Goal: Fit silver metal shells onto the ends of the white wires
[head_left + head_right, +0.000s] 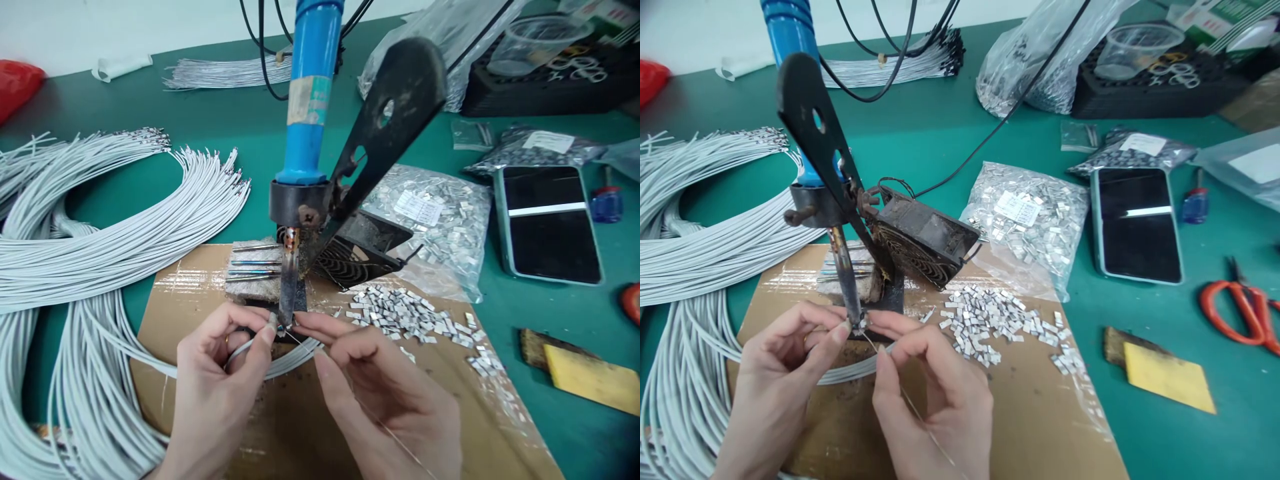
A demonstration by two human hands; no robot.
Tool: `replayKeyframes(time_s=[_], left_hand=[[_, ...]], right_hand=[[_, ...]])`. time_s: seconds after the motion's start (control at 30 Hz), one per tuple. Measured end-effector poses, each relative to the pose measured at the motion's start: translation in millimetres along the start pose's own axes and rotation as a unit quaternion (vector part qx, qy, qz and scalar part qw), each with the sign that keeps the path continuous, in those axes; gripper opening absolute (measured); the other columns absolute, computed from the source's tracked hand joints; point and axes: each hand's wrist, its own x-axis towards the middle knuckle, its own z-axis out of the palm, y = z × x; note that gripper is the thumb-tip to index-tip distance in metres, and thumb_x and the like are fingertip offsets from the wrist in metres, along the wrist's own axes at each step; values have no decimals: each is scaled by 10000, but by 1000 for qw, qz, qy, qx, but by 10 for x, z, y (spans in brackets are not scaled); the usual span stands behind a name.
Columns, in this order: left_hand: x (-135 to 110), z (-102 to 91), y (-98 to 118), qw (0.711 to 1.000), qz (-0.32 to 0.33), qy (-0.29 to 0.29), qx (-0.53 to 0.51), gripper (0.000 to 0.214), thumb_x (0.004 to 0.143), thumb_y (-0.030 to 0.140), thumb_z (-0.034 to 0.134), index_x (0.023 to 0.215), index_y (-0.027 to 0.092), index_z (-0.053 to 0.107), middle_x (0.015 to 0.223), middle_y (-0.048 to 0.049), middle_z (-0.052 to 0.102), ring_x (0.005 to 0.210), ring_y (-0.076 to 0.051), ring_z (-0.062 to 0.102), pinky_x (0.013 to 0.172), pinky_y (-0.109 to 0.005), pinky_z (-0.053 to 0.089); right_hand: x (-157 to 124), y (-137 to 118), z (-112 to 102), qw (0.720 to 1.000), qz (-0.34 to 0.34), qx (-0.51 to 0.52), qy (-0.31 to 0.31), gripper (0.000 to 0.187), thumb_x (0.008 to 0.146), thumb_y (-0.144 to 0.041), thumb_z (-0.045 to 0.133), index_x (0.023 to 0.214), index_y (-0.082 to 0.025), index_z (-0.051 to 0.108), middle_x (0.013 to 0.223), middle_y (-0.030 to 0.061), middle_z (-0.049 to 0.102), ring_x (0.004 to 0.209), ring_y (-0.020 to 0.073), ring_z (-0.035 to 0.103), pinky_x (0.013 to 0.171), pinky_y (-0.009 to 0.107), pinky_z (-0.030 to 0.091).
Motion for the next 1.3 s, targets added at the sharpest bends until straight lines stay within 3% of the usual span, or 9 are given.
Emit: replayKeyframes(time_s=[0.13, 0.4, 0.73, 1.0, 1.17, 1.3], left_hand=[[-5, 20, 41, 1000, 6, 15, 7, 126, 728, 106, 782, 657, 194, 727, 763, 7, 796, 577, -67, 668, 527, -81, 495], [-15, 24, 31, 1000, 10, 15, 22, 110, 740, 135, 777, 669, 200, 724, 728, 12, 771, 534, -66, 602, 470, -101, 451], [-18, 11, 33, 999, 10, 14, 29, 121, 745, 122, 776, 670, 204, 726, 768, 6, 792, 588, -78, 665, 526, -101, 493], [-19, -6, 20, 999, 11, 8, 33, 118, 759, 157, 795, 685, 204, 715, 672, 14, 728, 560, -89, 597, 428, -122, 370], [-10, -21, -8, 999, -7, -4, 37, 119, 803, 155, 782, 714, 198, 715, 707, 3, 737, 569, -92, 583, 478, -139, 418], [-10, -10, 3, 1000, -10, 5, 27, 115, 765, 155, 795, 693, 189, 712, 710, -4, 745, 571, -93, 592, 491, -138, 443]], right_hand=[[6, 20, -12, 1000, -11, -11, 4, 203, 923, -182, 681, 739, -259, 642, 1118, 9, 821, 1086, 179, 772, 951, 241, 605], [8, 33, -1, 1000, -12, 3, -2, 205, 931, -193, 685, 741, -259, 651, 1133, -2, 816, 1089, 165, 770, 953, 222, 599], [3, 12, 15, 1000, -2, 19, -4, 209, 939, -188, 684, 748, -266, 655, 1123, -46, 812, 1069, 115, 765, 950, 157, 567], [6, 18, 11, 1000, -15, 18, -3, 205, 935, -177, 674, 747, -255, 654, 1119, -13, 818, 1060, 153, 771, 957, 222, 579], [22, 31, -2, 1000, -19, 13, -8, 211, 933, -177, 669, 735, -248, 654, 1115, 34, 821, 1071, 214, 772, 969, 321, 592], [25, 46, -6, 1000, -12, 9, -10, 212, 930, -187, 675, 726, -242, 650, 1111, 58, 821, 1085, 235, 773, 927, 327, 611]])
